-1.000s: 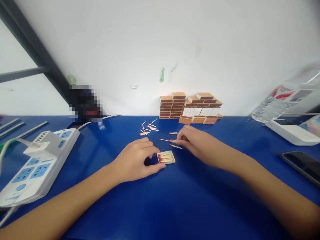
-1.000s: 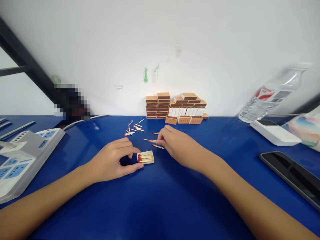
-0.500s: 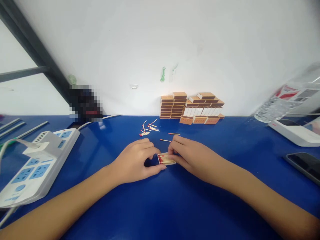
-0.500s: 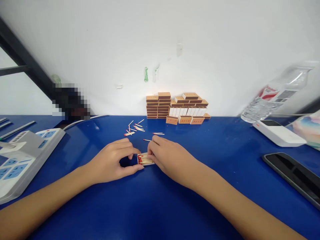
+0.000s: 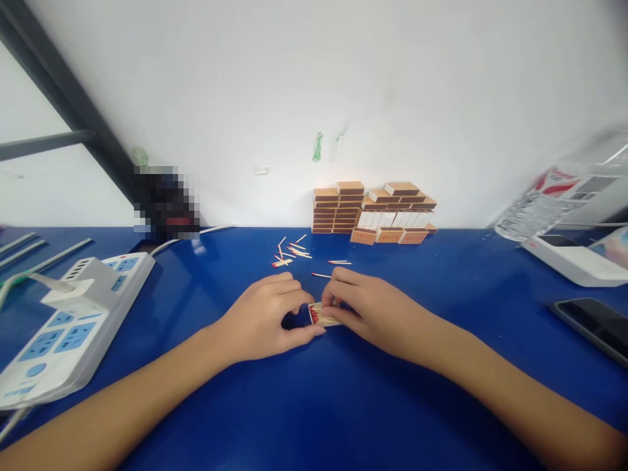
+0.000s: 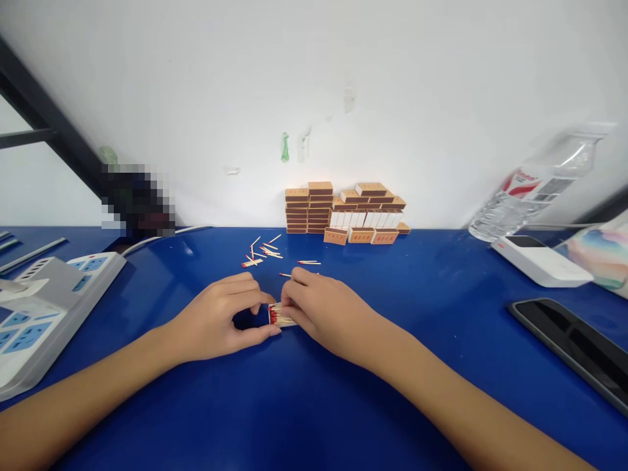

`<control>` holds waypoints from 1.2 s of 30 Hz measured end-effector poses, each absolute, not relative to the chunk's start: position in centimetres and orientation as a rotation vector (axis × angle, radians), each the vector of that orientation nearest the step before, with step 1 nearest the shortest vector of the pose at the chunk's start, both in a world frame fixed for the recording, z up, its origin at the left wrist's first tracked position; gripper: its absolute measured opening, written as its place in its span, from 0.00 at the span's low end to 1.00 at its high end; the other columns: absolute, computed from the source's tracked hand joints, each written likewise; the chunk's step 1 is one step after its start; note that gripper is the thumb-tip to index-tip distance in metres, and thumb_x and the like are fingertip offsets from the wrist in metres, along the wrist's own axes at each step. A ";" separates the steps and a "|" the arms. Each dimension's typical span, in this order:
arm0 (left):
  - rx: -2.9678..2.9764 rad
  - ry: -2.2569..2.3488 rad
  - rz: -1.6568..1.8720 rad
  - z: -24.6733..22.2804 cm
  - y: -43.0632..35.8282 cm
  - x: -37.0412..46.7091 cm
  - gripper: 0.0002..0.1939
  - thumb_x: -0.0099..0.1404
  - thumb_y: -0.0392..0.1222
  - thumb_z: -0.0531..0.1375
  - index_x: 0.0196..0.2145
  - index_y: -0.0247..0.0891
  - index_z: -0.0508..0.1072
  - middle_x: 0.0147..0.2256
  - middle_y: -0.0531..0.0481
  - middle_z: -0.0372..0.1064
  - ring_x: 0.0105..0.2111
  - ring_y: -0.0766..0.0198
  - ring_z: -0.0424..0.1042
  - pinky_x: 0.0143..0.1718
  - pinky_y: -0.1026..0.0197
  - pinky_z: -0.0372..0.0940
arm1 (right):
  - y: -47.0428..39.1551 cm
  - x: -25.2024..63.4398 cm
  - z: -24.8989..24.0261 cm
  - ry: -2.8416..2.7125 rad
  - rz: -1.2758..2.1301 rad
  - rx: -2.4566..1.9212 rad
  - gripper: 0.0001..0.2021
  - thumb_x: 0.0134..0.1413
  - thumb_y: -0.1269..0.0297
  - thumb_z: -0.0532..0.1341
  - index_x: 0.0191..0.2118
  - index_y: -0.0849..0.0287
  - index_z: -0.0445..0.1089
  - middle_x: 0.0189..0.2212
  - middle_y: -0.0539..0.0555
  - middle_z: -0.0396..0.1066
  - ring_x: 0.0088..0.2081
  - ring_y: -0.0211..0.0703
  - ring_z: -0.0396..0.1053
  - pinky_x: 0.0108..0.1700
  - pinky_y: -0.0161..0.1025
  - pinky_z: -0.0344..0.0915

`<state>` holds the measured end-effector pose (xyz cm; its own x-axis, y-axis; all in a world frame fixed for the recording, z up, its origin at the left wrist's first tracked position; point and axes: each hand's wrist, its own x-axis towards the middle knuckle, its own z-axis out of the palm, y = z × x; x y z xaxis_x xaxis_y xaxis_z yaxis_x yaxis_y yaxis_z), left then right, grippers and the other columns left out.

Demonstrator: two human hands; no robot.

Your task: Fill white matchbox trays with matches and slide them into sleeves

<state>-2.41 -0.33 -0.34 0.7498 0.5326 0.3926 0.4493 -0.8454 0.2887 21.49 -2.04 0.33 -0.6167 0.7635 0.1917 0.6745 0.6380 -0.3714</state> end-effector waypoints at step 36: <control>2.750 0.790 0.735 -0.2 -0.6 -2.5 0.11 0.67 0.48 0.67 0.41 0.38 0.79 0.30 0.52 0.70 0.32 0.62 0.68 0.35 0.58 0.64 | 1.3 24.7 -0.6 -2.337 0.396 -1.411 0.09 0.71 0.62 0.58 0.37 0.56 0.68 0.37 0.53 0.68 0.36 0.42 0.66 0.39 0.40 0.62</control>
